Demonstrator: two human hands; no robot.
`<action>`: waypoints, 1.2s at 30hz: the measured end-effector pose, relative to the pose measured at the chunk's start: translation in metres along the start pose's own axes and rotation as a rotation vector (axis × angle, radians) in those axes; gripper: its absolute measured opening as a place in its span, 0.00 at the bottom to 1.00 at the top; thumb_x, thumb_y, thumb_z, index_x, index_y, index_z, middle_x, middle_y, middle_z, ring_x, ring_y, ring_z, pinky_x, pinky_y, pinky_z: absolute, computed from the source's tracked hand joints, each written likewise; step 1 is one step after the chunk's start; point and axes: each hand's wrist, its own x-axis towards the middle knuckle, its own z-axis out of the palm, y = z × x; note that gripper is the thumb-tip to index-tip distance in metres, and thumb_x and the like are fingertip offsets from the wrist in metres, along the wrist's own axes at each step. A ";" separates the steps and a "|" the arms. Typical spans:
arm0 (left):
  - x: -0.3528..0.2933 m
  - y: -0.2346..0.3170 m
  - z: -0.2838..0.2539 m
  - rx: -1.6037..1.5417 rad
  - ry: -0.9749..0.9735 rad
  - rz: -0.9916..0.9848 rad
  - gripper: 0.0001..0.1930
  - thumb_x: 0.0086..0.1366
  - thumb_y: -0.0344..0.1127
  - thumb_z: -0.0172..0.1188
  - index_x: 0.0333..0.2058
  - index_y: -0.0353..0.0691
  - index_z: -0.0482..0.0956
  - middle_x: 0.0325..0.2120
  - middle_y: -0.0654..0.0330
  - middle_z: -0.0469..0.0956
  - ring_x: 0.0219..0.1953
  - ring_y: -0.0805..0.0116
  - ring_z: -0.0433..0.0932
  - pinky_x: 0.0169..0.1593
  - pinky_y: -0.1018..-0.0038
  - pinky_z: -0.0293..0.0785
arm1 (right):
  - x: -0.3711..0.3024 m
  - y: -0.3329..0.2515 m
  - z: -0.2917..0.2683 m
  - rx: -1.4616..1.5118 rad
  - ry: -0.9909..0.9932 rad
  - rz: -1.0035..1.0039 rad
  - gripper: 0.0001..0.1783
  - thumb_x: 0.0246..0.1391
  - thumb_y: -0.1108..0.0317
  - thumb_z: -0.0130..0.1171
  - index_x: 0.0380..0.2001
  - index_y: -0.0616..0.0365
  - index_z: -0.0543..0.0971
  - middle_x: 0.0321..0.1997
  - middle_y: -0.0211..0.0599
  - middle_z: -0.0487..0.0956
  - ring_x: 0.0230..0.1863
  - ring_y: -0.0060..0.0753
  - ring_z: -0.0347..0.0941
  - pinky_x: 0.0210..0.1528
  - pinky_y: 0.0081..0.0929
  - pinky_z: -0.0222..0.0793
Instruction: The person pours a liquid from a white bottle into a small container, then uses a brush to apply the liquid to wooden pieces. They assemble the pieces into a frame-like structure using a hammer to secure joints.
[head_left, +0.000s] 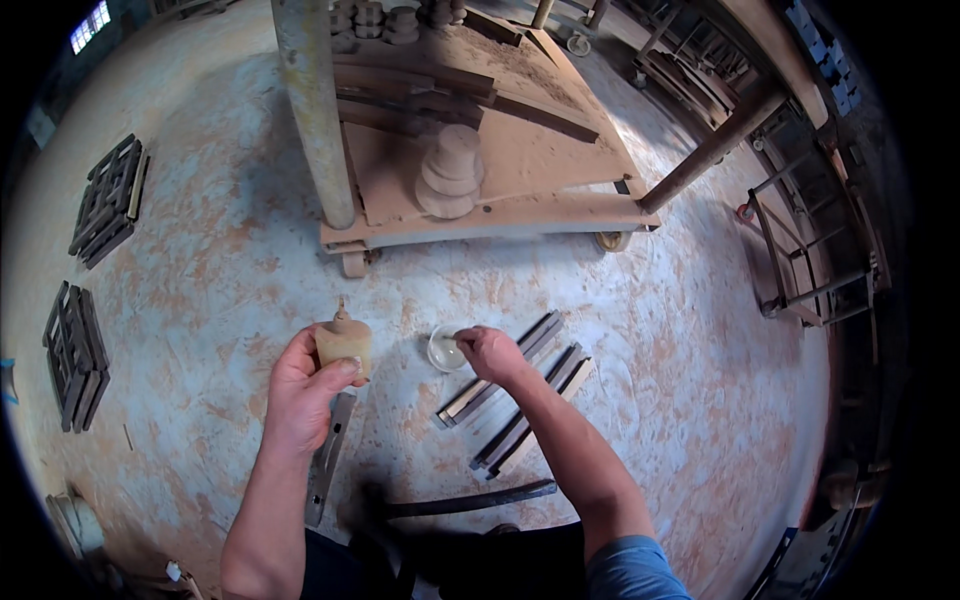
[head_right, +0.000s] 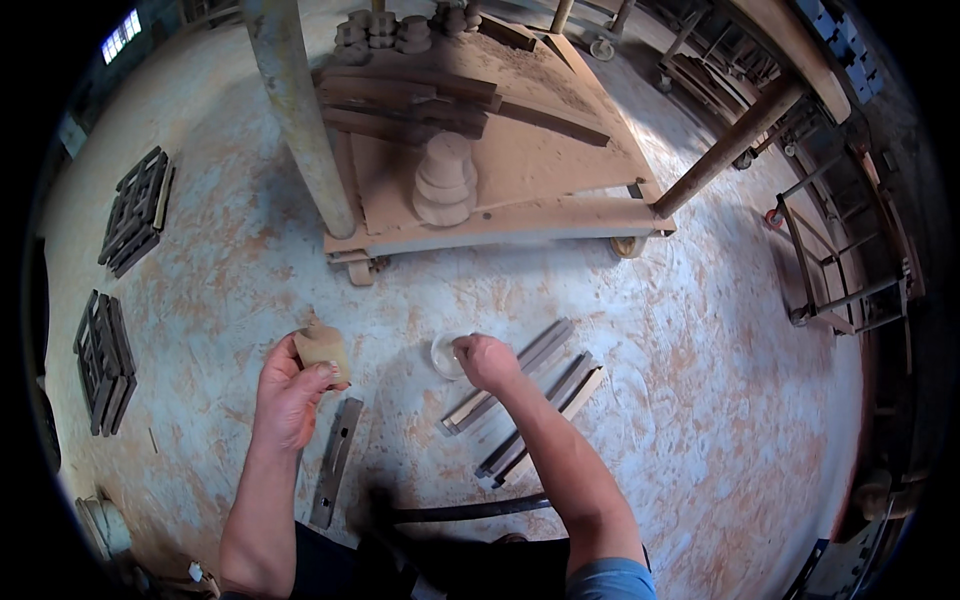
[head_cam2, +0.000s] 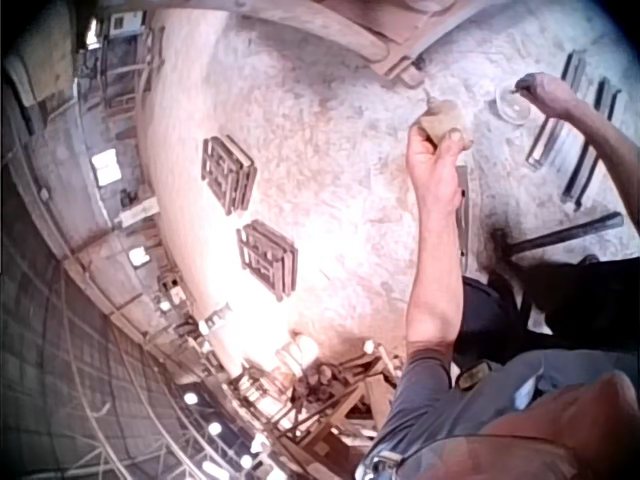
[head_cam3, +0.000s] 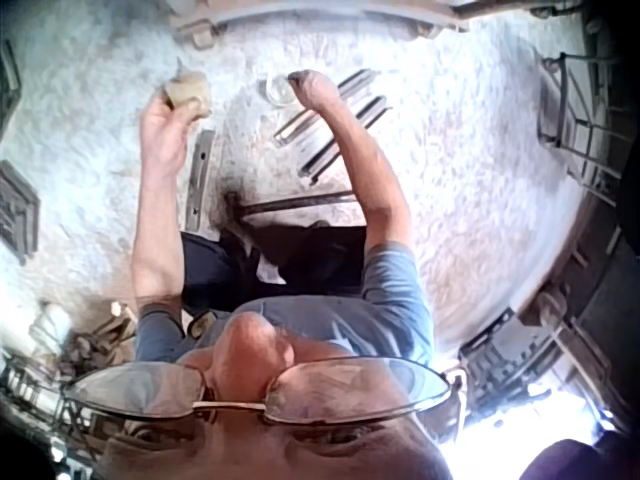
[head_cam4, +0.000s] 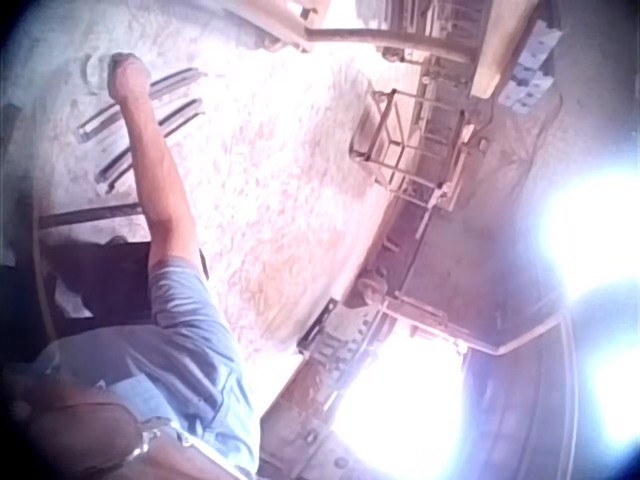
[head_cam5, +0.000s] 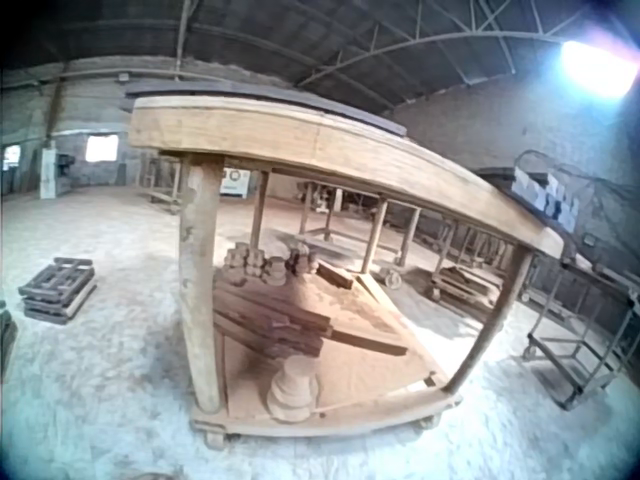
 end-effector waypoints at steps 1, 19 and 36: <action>0.001 -0.001 0.000 -0.002 -0.006 0.000 0.21 0.59 0.24 0.58 0.52 0.34 0.69 0.43 0.58 0.76 0.41 0.70 0.77 0.43 0.70 0.78 | -0.002 0.002 0.001 0.035 -0.061 -0.025 0.15 0.59 0.57 0.48 0.38 0.51 0.81 0.38 0.45 0.82 0.40 0.51 0.77 0.43 0.42 0.74; -0.003 0.000 0.006 -0.010 -0.052 -0.017 0.20 0.58 0.25 0.59 0.51 0.34 0.70 0.42 0.58 0.76 0.41 0.71 0.77 0.43 0.70 0.78 | -0.005 -0.010 0.000 0.012 0.028 0.196 0.16 0.59 0.58 0.52 0.38 0.58 0.82 0.37 0.50 0.81 0.40 0.53 0.77 0.44 0.40 0.73; -0.008 0.011 0.004 -0.042 -0.073 -0.058 0.22 0.60 0.25 0.58 0.54 0.30 0.68 0.44 0.58 0.75 0.41 0.75 0.75 0.46 0.75 0.74 | -0.001 -0.020 0.003 0.010 0.101 0.219 0.16 0.58 0.58 0.50 0.37 0.55 0.82 0.37 0.52 0.80 0.41 0.57 0.76 0.44 0.44 0.72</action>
